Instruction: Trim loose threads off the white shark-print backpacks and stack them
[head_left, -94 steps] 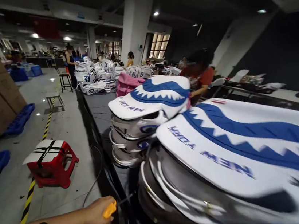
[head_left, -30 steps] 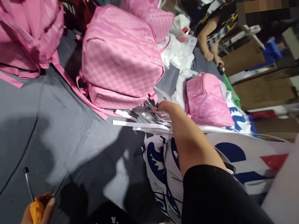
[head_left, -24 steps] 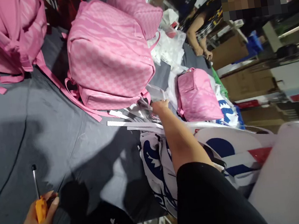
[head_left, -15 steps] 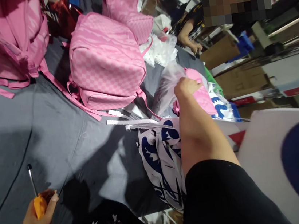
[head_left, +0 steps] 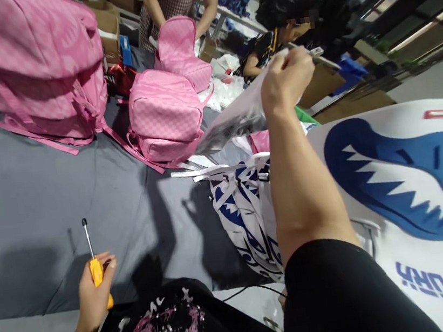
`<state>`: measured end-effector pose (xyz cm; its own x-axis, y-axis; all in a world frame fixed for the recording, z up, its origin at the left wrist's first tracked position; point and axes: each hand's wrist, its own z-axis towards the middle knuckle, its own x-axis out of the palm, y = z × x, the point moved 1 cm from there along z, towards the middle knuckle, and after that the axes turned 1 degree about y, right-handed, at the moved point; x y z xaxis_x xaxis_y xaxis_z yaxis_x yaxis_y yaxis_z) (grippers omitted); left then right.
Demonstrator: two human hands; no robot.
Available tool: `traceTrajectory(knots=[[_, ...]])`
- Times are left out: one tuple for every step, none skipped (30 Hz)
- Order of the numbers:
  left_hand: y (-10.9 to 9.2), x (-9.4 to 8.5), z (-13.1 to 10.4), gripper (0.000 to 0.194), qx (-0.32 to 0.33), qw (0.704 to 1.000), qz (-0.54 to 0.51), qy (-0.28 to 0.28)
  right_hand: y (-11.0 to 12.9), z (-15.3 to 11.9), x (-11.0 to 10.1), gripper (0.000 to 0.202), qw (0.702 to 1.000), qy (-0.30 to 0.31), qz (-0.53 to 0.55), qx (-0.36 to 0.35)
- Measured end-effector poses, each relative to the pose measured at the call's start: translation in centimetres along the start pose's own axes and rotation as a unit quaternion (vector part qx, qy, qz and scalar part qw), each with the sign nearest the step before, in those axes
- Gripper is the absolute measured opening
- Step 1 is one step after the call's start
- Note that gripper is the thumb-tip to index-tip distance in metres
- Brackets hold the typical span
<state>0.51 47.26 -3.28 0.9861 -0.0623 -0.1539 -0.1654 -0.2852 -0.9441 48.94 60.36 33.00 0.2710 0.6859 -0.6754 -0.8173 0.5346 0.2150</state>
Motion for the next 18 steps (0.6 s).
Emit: traceTrajectory(knots=[[-0.2,-0.4,0.0,0.060,0.011,1.000,-0.002,0.002,1.4,-0.4,-1.5,0.046,0.997,-0.022,0.069,0.018],[-0.5,-0.7,0.1,0.060,0.025,1.000,-0.006,0.006,2.6,-1.0,-2.8,0.038,0.987,-0.030,0.155,0.043],[-1.0,-0.8,0.3,0.060,0.039,0.999,-0.011,0.014,3.6,-1.9,-4.0,0.031,0.968,-0.012,0.246,0.049],[-1.6,-0.8,0.6,0.060,0.052,0.998,-0.020,0.024,4.3,-3.1,-4.9,0.024,0.939,0.017,0.339,0.054],[-2.2,-0.6,1.0,0.061,0.060,0.997,-0.033,0.037,4.8,-4.7,-5.6,0.020,0.904,0.055,0.421,0.058],[-2.9,-0.3,1.6,0.061,0.059,0.996,-0.051,0.052,5.1,-6.7,-5.9,0.018,0.868,0.099,0.482,0.063],[-3.4,0.1,2.2,0.061,0.050,0.994,-0.073,0.067,5.2,-9.2,-6.0,0.017,0.839,0.144,0.521,0.071],[-3.9,0.5,2.9,0.061,0.033,0.991,-0.097,0.082,5.2,-12.2,-5.7,0.017,0.816,0.183,0.542,0.085],[-4.1,0.9,3.8,0.062,0.011,0.988,-0.122,0.094,5.2,-15.5,-5.0,0.018,0.797,0.223,0.552,0.107],[-4.0,1.1,4.6,0.061,-0.015,0.984,-0.145,0.101,5.3,-19.2,-4.1,0.016,0.770,0.260,0.566,0.138],[-3.6,1.3,5.4,0.060,-0.046,0.980,-0.165,0.096,5.4,-23.0,-3.0,0.013,0.736,0.288,0.586,0.180],[-3.0,1.3,6.1,0.057,-0.078,0.977,-0.181,0.082,5.7,-26.9,-1.8,0.015,0.698,0.325,0.595,0.230],[-2.1,1.1,6.7,0.054,-0.107,0.974,-0.191,0.058,6.1,-30.6,-0.6,0.018,0.657,0.369,0.592,0.285],[-1.1,0.7,7.0,0.050,-0.132,0.971,-0.197,0.031,6.4,-33.8,0.6,0.018,0.618,0.400,0.589,0.333],[-0.1,0.3,7.1,0.048,-0.151,0.968,-0.202,0.004,6.8,-36.5,1.5,0.020,0.590,0.412,0.592,0.363],[0.8,-0.1,7.1,0.047,-0.164,0.965,-0.206,-0.018,7.0,-38.4,2.3,0.022,0.566,0.423,0.595,0.382],[1.5,-0.4,6.9,0.046,-0.168,0.963,-0.209,-0.029,7.2,-39.6,2.9,0.023,0.550,0.427,0.603,0.389],[2.0,-0.6,6.7,0.046,-0.167,0.962,-0.212,-0.033,7.3,-40.2,3.3,0.025,0.540,0.425,0.614,0.387]])
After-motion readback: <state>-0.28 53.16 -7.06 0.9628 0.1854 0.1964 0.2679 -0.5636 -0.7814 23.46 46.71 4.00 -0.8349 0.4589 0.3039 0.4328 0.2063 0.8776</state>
